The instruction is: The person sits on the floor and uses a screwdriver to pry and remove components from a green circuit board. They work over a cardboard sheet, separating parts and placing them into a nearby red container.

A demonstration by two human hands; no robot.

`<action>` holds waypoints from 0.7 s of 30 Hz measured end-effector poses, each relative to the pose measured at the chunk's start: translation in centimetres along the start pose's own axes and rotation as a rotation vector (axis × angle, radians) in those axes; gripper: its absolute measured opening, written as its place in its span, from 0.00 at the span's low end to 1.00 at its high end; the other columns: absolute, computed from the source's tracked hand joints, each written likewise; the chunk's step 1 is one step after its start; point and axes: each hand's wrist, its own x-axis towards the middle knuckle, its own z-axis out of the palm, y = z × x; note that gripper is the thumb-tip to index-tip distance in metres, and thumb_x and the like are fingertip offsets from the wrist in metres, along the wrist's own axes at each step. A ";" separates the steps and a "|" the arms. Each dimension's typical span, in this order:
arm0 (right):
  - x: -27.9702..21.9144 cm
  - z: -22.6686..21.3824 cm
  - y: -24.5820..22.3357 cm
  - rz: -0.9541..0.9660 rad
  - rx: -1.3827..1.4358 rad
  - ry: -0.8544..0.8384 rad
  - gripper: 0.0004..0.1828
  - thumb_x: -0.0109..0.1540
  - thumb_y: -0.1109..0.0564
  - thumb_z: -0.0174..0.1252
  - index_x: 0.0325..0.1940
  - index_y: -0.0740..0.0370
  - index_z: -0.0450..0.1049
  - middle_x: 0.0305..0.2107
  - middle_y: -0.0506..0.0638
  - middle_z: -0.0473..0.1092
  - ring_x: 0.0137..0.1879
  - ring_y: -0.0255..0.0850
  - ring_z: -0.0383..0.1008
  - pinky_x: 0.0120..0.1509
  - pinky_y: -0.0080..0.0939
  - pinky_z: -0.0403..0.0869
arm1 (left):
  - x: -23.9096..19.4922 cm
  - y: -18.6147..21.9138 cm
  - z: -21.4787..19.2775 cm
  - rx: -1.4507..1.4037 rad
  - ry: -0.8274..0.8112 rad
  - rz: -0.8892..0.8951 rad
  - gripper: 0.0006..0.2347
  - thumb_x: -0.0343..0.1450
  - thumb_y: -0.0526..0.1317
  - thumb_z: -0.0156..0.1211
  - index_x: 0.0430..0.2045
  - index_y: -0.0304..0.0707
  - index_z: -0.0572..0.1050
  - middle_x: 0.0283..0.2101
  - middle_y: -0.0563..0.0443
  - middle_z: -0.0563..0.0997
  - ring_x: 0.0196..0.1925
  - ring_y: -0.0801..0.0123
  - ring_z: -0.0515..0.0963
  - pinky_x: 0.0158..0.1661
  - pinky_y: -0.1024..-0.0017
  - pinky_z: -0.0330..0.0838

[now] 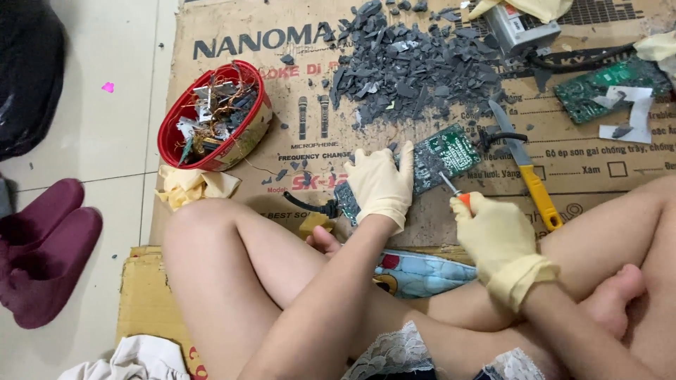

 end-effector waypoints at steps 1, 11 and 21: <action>-0.1 0.5 0.1 0.014 -0.107 -0.002 0.26 0.67 0.33 0.47 0.55 0.47 0.79 0.42 0.59 0.80 0.55 0.58 0.78 0.60 0.58 0.75 | 0.1 0.0 0.2 0.005 0.004 -0.002 0.29 0.74 0.63 0.34 0.20 0.42 0.80 0.28 0.41 0.84 0.48 0.52 0.76 0.54 0.50 0.61; -1.4 -1.0 -4.4 0.464 0.843 -0.139 0.26 0.70 0.43 0.45 0.25 0.62 0.70 0.12 0.50 0.64 0.13 0.40 0.60 0.14 0.38 0.59 | 0.0 0.0 0.1 -0.002 -0.002 -0.003 0.30 0.74 0.63 0.34 0.21 0.41 0.81 0.29 0.40 0.84 0.48 0.50 0.76 0.56 0.49 0.59; 2.5 -1.8 -2.0 0.194 0.063 -0.056 0.27 0.59 0.33 0.57 0.26 0.57 0.84 0.16 0.53 0.77 0.41 0.48 0.83 0.47 0.47 0.76 | 0.0 -0.4 1.2 0.005 0.011 0.014 0.30 0.73 0.63 0.35 0.21 0.41 0.82 0.30 0.40 0.85 0.48 0.50 0.77 0.59 0.46 0.56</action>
